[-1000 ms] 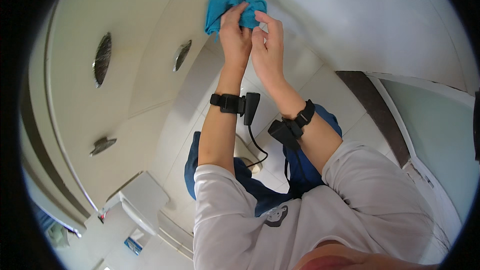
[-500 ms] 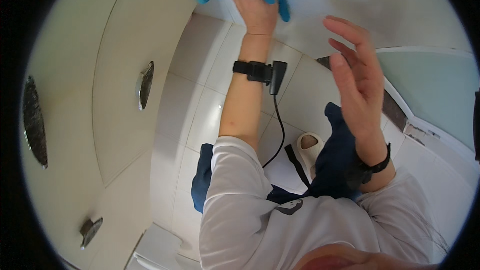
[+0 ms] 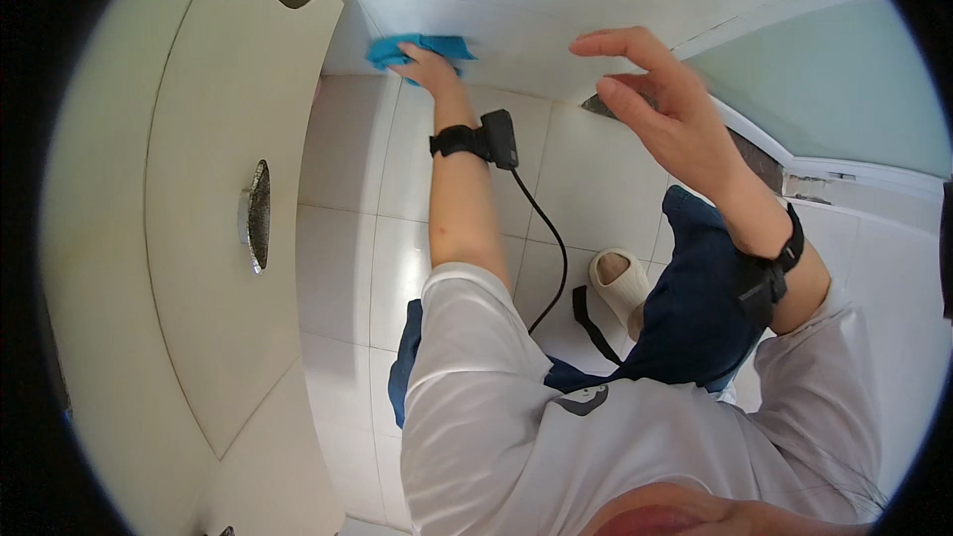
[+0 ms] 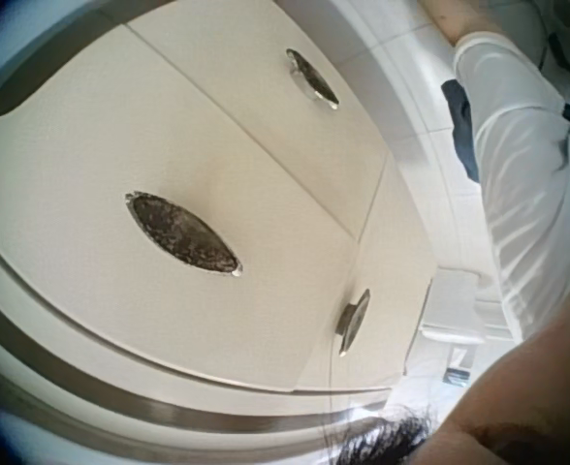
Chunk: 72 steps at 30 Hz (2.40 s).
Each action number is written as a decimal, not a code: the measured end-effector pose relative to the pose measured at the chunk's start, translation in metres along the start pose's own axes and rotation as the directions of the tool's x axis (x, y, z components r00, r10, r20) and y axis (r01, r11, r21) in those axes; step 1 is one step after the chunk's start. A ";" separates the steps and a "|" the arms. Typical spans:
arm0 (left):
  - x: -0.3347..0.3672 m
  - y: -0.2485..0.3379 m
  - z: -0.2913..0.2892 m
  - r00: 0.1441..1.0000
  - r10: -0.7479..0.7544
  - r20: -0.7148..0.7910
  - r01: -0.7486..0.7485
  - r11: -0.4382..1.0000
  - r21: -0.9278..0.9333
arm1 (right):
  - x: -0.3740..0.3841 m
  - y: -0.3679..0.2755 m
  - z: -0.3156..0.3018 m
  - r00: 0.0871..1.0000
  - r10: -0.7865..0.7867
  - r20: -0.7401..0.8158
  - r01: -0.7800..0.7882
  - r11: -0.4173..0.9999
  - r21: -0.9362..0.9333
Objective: The person wipes the bathroom walls, water heater, shower rail, and vanity cabinet using a blue cloth. They move from the shower area to the sink cabinet, wiping surfaces and handles in sequence.
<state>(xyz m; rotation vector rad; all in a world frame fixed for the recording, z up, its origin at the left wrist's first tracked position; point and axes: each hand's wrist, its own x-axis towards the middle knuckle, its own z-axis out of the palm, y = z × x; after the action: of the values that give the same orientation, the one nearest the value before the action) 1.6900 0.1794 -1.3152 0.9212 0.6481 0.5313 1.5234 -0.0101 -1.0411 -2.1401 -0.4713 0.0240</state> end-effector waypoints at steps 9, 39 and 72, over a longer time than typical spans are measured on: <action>-0.121 -0.050 0.038 0.703 -0.695 0.150 0.711 0.685 -0.159 | 0.006 0.025 0.004 1.000 -0.002 0.004 0.002 1.000 0.004; -0.123 0.163 0.112 -0.041 0.852 0.521 -0.986 -0.120 0.119 | -0.008 -0.027 -0.024 0.873 -0.373 -0.316 0.296 0.918 -0.264; -0.199 0.149 0.128 -0.040 0.706 0.707 -0.992 -0.112 0.056 | 0.016 -0.031 -0.024 0.704 -0.542 -0.459 0.318 0.818 -0.479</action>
<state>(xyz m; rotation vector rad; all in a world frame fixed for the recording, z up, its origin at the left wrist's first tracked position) 1.6214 0.0516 -1.0757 2.0953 -0.5936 1.3821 1.5330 -0.0080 -0.9995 -2.1821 -0.6411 -1.0501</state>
